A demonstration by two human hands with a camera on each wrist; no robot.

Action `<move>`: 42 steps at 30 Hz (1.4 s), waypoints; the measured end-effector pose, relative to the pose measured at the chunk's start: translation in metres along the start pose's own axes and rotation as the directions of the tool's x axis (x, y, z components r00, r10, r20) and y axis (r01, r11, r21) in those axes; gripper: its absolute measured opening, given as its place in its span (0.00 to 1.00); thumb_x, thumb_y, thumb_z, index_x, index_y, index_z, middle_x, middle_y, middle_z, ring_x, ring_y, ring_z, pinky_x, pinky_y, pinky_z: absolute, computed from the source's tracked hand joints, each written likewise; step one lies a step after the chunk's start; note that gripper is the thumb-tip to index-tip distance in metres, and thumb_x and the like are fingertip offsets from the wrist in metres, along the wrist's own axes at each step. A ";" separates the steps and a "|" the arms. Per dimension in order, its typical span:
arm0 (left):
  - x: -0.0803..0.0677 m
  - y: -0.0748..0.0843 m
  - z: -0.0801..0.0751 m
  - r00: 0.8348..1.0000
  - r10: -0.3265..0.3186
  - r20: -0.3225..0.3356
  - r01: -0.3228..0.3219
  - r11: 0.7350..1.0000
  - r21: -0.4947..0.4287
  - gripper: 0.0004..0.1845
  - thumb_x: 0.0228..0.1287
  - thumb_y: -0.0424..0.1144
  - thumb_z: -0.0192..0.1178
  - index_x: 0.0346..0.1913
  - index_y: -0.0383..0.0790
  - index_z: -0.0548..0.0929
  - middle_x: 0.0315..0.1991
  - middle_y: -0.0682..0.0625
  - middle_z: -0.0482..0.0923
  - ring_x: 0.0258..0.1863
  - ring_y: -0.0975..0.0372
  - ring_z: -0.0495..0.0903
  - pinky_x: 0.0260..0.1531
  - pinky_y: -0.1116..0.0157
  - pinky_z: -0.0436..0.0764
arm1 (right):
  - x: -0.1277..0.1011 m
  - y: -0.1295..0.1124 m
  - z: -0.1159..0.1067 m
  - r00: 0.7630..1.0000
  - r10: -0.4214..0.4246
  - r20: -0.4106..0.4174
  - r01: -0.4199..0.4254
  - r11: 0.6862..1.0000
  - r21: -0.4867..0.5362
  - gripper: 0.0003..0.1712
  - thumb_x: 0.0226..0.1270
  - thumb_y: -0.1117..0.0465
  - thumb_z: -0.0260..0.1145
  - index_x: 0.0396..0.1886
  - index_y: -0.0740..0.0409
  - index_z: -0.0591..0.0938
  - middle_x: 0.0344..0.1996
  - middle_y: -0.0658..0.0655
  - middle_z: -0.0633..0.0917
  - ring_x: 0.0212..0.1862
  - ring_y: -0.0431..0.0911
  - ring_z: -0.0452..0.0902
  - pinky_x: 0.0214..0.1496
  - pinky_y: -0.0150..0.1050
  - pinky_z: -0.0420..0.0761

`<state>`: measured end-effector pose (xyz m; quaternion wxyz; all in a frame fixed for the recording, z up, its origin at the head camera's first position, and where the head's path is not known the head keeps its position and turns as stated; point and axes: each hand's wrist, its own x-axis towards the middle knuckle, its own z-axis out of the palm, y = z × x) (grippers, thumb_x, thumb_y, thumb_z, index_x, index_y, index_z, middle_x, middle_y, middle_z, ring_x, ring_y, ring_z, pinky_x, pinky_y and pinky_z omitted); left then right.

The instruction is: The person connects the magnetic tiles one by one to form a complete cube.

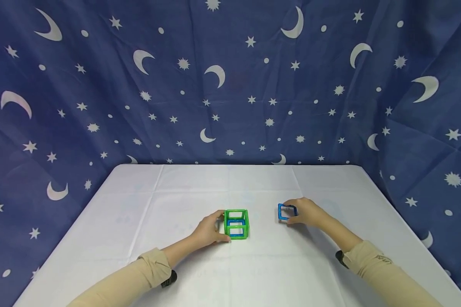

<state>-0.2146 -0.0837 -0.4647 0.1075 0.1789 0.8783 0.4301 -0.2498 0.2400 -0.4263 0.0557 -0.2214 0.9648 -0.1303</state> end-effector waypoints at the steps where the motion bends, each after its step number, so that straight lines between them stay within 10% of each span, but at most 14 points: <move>1: 0.000 0.000 0.001 1.000 -0.001 0.001 0.001 1.000 -0.001 0.45 0.46 0.34 0.73 0.66 0.28 0.61 0.57 0.37 0.73 0.11 0.66 0.72 0.11 0.71 0.71 | 0.001 -0.003 -0.001 1.000 -0.004 -0.001 0.004 1.000 0.006 0.33 0.48 0.56 0.76 0.53 0.67 0.79 0.50 0.66 0.82 0.53 0.60 0.77 0.55 0.54 0.77; 42: 0.001 -0.006 -0.001 0.999 0.035 0.007 -0.035 0.996 0.080 0.43 0.47 0.40 0.74 0.66 0.32 0.64 0.57 0.39 0.73 0.17 0.66 0.72 0.21 0.70 0.75 | 0.036 -0.110 0.001 0.964 -0.267 -0.013 0.266 0.950 0.166 0.28 0.54 0.56 0.73 0.54 0.62 0.79 0.53 0.57 0.82 0.57 0.51 0.77 0.59 0.46 0.77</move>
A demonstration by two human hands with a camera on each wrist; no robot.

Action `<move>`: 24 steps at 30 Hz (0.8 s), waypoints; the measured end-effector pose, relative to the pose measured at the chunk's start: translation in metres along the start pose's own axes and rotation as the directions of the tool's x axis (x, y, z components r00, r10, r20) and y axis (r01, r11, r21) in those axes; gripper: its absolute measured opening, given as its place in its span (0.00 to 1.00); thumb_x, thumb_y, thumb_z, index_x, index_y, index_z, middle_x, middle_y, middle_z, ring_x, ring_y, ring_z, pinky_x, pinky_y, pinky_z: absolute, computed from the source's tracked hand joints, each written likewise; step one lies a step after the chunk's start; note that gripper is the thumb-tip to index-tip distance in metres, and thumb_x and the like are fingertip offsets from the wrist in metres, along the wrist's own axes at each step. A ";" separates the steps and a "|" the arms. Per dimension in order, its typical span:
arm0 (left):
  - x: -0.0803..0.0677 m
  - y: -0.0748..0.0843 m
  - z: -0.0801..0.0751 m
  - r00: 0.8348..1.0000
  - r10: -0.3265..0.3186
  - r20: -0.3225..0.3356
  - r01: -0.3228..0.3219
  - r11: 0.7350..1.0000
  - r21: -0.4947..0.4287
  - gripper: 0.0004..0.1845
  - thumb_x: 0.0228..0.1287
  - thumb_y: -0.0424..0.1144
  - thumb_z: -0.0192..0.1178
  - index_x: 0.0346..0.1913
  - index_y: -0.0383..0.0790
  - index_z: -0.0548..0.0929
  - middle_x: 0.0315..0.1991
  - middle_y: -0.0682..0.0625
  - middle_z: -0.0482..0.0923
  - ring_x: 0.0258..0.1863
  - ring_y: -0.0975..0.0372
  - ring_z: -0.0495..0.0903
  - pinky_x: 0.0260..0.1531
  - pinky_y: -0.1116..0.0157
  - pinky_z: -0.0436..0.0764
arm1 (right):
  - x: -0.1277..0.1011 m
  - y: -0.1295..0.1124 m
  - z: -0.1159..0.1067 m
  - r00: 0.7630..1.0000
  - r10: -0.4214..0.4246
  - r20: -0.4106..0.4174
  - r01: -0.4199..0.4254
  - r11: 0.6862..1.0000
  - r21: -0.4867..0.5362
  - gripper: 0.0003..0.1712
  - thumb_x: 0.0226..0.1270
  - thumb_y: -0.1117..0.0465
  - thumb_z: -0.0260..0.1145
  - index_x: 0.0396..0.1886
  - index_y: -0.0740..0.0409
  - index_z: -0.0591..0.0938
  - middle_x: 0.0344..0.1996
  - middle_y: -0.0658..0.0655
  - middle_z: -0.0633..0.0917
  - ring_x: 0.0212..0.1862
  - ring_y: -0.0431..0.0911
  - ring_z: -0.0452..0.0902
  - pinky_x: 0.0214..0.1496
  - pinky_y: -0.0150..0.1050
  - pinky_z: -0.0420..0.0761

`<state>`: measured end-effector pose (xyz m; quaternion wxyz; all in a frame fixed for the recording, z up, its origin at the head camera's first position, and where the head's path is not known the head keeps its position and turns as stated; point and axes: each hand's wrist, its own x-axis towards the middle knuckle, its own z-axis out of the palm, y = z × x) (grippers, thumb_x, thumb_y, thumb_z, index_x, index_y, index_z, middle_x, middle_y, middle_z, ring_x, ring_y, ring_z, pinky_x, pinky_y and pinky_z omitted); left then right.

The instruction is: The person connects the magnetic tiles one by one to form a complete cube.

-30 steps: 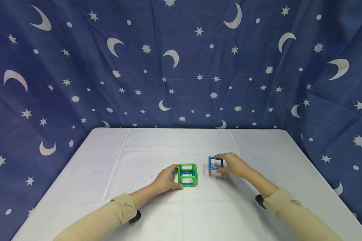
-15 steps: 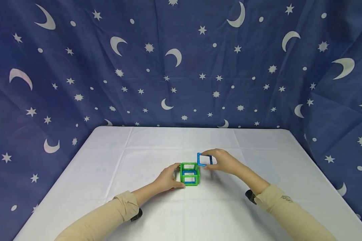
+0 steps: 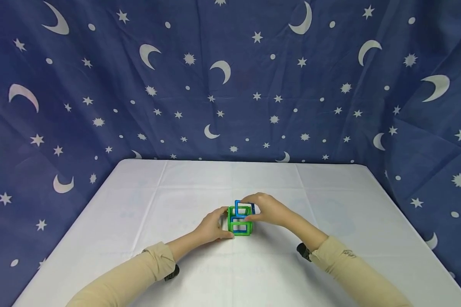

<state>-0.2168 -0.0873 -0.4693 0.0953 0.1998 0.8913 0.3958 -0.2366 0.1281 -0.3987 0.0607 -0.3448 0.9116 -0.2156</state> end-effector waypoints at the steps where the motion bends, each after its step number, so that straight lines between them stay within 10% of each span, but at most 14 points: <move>1: 0.000 0.000 0.000 1.000 0.001 0.005 -0.001 1.000 -0.014 0.43 0.47 0.39 0.74 0.65 0.32 0.64 0.57 0.38 0.72 0.13 0.65 0.71 0.18 0.69 0.74 | 0.001 -0.001 0.001 1.000 -0.006 0.006 0.006 1.000 -0.001 0.28 0.54 0.56 0.73 0.54 0.62 0.79 0.52 0.57 0.83 0.57 0.51 0.77 0.59 0.45 0.77; 14: -0.002 0.004 0.000 0.999 0.034 0.015 -0.033 0.999 -0.005 0.41 0.49 0.38 0.72 0.66 0.32 0.65 0.56 0.37 0.72 0.13 0.61 0.74 0.23 0.67 0.77 | 0.004 -0.008 0.012 0.997 -0.078 0.017 0.079 0.996 -0.046 0.27 0.52 0.60 0.74 0.53 0.65 0.80 0.50 0.60 0.84 0.55 0.53 0.77 0.57 0.46 0.78; 21: -0.004 0.010 0.001 0.999 0.044 -0.003 -0.044 0.996 0.073 0.41 0.50 0.39 0.72 0.65 0.31 0.64 0.57 0.37 0.74 0.59 0.46 0.72 0.62 0.46 0.68 | 0.004 -0.009 0.014 0.998 -0.065 -0.004 0.065 0.997 -0.044 0.27 0.54 0.59 0.73 0.53 0.64 0.80 0.51 0.58 0.83 0.55 0.52 0.76 0.56 0.46 0.78; 24: -0.004 0.015 0.002 1.000 0.024 0.008 -0.024 0.994 0.106 0.41 0.51 0.38 0.71 0.66 0.31 0.62 0.57 0.36 0.73 0.58 0.45 0.73 0.60 0.46 0.70 | 0.005 -0.009 0.014 0.998 -0.070 -0.002 0.069 0.997 -0.037 0.27 0.54 0.59 0.73 0.53 0.64 0.80 0.51 0.58 0.83 0.55 0.53 0.76 0.56 0.46 0.78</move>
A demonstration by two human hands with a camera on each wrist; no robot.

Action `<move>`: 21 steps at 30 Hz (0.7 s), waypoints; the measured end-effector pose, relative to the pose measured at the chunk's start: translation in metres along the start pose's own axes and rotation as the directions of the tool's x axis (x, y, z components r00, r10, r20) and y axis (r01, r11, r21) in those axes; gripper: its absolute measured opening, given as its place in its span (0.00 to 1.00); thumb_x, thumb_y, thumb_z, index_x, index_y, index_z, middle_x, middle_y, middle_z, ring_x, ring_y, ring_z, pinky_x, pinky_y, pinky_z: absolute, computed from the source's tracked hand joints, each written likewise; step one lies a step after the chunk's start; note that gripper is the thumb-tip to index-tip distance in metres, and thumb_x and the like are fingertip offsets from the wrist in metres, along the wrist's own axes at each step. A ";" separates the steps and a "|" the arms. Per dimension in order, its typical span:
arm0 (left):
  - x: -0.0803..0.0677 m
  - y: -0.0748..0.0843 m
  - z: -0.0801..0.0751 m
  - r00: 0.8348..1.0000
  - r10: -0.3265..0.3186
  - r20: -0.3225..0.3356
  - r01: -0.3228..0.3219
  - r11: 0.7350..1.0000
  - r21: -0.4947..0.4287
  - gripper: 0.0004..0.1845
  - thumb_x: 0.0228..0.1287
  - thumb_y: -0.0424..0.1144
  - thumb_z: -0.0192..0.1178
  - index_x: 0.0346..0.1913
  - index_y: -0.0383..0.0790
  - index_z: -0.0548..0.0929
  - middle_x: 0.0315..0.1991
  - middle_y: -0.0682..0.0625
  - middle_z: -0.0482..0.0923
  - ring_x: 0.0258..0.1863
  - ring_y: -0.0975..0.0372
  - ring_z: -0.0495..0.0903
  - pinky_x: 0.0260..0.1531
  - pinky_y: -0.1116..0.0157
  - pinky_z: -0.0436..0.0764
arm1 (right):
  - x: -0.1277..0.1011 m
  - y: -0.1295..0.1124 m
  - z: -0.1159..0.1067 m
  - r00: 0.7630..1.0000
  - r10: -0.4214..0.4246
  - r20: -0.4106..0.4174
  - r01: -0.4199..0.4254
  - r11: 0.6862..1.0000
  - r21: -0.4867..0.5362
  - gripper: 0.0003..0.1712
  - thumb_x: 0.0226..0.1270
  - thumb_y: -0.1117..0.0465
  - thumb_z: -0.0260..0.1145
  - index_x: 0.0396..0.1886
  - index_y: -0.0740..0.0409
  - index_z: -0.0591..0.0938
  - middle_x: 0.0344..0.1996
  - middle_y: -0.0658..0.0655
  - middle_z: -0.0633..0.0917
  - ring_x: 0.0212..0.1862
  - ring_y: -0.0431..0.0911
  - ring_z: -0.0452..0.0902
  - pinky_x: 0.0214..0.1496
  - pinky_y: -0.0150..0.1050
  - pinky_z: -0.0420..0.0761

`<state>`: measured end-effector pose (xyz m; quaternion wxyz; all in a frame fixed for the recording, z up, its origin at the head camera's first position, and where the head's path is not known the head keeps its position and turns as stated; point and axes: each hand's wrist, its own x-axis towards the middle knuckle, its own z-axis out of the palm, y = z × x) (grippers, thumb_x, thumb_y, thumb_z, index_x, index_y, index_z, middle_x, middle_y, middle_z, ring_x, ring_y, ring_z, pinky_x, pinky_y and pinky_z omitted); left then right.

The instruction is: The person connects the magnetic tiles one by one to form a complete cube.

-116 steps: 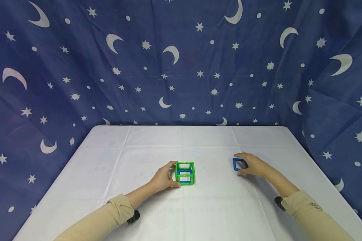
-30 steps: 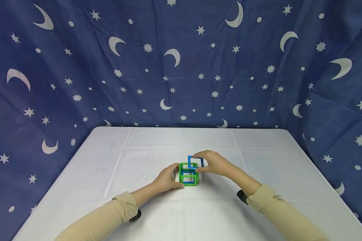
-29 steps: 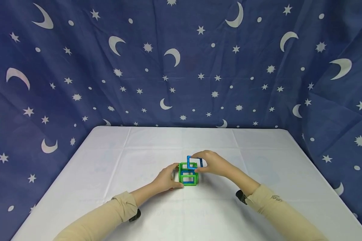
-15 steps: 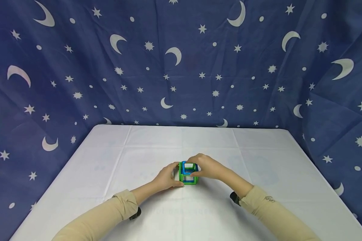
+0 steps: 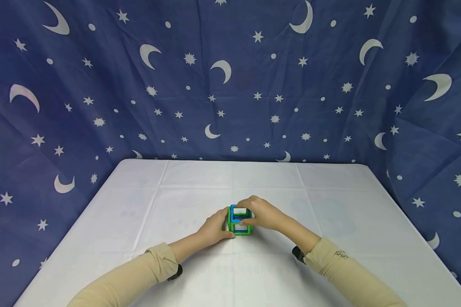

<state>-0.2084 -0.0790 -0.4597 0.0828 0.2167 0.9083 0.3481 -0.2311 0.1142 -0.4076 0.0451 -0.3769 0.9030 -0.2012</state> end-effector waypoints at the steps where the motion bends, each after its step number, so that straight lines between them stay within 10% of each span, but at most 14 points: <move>1: 0.000 0.002 0.000 1.000 -0.004 0.005 0.004 1.000 0.016 0.41 0.51 0.38 0.70 0.67 0.31 0.62 0.57 0.36 0.73 0.58 0.45 0.73 0.59 0.47 0.71 | 0.000 0.000 0.000 1.000 -0.001 0.001 0.001 1.000 -0.001 0.27 0.54 0.59 0.73 0.53 0.64 0.79 0.51 0.58 0.83 0.55 0.53 0.76 0.56 0.46 0.78; 7: 0.001 0.008 0.001 0.998 -0.042 0.038 0.040 0.998 0.042 0.48 0.50 0.38 0.72 0.69 0.25 0.55 0.58 0.31 0.69 0.56 0.45 0.74 0.57 0.47 0.74 | -0.001 0.002 0.000 1.000 -0.010 0.002 0.010 1.000 -0.008 0.27 0.54 0.59 0.73 0.53 0.64 0.80 0.51 0.59 0.83 0.56 0.54 0.76 0.57 0.47 0.78; 11: -0.004 0.009 -0.005 0.986 -0.154 0.069 0.160 0.982 -0.097 0.47 0.51 0.33 0.69 0.69 0.20 0.52 0.62 0.28 0.63 0.43 0.48 0.80 0.47 0.54 0.81 | -0.005 0.002 -0.001 0.999 0.036 -0.023 -0.036 0.999 -0.010 0.27 0.56 0.55 0.71 0.54 0.63 0.79 0.54 0.61 0.80 0.59 0.56 0.74 0.60 0.50 0.75; 17: -0.011 0.013 -0.015 0.929 -0.368 0.048 0.352 0.833 -0.427 0.25 0.57 0.26 0.55 0.60 0.28 0.72 0.58 0.35 0.72 0.28 0.61 0.81 0.29 0.67 0.83 | -0.014 0.012 -0.001 0.948 0.291 -0.131 -0.271 0.950 0.153 0.13 0.65 0.56 0.64 0.38 0.64 0.83 0.34 0.58 0.85 0.34 0.46 0.79 0.37 0.39 0.81; 21: -0.008 0.016 -0.018 0.904 -0.422 0.065 0.383 0.735 -0.560 0.16 0.65 0.34 0.52 0.52 0.28 0.79 0.50 0.39 0.78 0.37 0.63 0.79 0.38 0.68 0.84 | -0.018 0.022 0.001 0.901 0.432 0.027 -0.402 0.811 0.426 0.16 0.69 0.57 0.59 0.32 0.68 0.82 0.24 0.59 0.82 0.22 0.42 0.72 0.26 0.32 0.75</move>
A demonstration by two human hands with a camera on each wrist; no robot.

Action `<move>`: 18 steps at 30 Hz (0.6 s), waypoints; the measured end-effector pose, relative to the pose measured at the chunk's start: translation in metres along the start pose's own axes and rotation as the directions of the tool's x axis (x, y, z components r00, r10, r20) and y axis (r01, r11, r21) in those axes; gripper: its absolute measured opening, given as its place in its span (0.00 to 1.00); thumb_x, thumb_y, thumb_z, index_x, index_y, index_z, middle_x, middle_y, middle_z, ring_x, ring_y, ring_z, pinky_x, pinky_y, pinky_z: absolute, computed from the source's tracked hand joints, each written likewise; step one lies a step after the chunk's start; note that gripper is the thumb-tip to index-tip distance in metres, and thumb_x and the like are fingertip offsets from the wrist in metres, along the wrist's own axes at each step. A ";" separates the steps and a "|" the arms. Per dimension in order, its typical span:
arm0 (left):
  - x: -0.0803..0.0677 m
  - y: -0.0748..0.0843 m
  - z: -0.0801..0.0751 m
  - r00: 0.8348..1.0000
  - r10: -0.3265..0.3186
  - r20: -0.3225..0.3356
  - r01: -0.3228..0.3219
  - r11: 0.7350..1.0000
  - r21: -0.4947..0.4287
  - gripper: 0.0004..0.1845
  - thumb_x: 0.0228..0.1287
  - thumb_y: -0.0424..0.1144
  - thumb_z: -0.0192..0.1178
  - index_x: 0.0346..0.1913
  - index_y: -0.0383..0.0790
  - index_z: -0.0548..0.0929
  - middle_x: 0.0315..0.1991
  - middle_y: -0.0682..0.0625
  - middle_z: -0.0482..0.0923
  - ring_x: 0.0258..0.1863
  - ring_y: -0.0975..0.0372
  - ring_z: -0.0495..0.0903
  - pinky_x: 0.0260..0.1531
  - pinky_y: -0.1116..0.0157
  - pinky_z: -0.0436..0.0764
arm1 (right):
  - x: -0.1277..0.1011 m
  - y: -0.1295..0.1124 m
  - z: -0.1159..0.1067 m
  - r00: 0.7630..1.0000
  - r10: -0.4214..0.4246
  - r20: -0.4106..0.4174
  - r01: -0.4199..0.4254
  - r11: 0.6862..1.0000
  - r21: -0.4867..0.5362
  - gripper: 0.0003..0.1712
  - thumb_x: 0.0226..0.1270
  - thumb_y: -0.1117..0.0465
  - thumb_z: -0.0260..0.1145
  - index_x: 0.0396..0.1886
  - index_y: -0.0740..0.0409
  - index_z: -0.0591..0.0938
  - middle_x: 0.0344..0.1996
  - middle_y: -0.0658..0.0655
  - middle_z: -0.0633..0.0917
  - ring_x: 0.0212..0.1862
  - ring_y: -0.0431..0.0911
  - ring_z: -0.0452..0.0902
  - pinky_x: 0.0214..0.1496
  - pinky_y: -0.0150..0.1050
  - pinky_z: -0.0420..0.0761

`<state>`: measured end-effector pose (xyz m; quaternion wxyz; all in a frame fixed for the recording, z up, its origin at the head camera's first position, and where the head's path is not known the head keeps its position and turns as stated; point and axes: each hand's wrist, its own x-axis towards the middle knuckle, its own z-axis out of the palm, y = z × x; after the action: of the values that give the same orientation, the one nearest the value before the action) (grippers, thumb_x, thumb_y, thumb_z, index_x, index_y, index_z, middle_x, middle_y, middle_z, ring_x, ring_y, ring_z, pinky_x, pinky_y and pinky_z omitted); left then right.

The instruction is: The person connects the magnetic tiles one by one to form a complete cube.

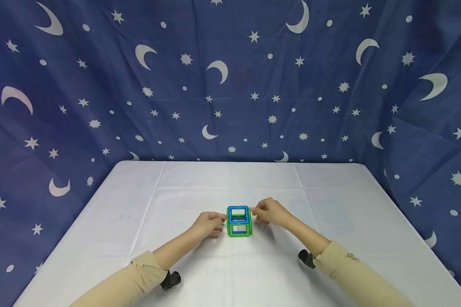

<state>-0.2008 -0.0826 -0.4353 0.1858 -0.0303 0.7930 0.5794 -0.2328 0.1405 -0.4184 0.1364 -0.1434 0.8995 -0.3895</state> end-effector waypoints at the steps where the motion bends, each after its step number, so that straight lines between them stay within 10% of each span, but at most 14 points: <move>1: 0.001 0.001 0.001 1.000 -0.020 -0.001 0.020 0.999 -0.029 0.17 0.67 0.37 0.52 0.52 0.28 0.79 0.48 0.40 0.78 0.37 0.63 0.77 0.39 0.68 0.84 | 0.001 0.002 0.001 0.998 0.047 0.042 -0.050 0.996 0.074 0.17 0.70 0.57 0.58 0.34 0.68 0.82 0.24 0.59 0.82 0.22 0.42 0.71 0.25 0.32 0.74; 7: 0.008 0.001 0.009 0.996 -0.084 -0.018 0.081 0.991 -0.102 0.19 0.69 0.42 0.54 0.53 0.29 0.78 0.42 0.45 0.81 0.36 0.65 0.78 0.40 0.66 0.83 | 0.004 0.006 0.012 0.976 0.162 0.143 -0.202 0.921 0.334 0.14 0.69 0.57 0.59 0.30 0.64 0.80 0.20 0.51 0.75 0.21 0.40 0.68 0.25 0.29 0.72; 18: 0.013 0.003 0.011 0.987 -0.108 -0.123 0.093 0.988 -0.121 0.14 0.62 0.39 0.62 0.45 0.32 0.84 0.37 0.44 0.86 0.31 0.64 0.85 0.35 0.64 0.85 | 0.006 0.004 0.017 0.986 0.157 0.049 -0.164 0.927 0.338 0.13 0.66 0.61 0.62 0.24 0.63 0.80 0.15 0.49 0.75 0.20 0.39 0.69 0.26 0.31 0.73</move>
<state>-0.2111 -0.0688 -0.4394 0.1612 -0.1183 0.7661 0.6108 -0.2334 0.1296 -0.4328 0.1998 -0.0477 0.8258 -0.5252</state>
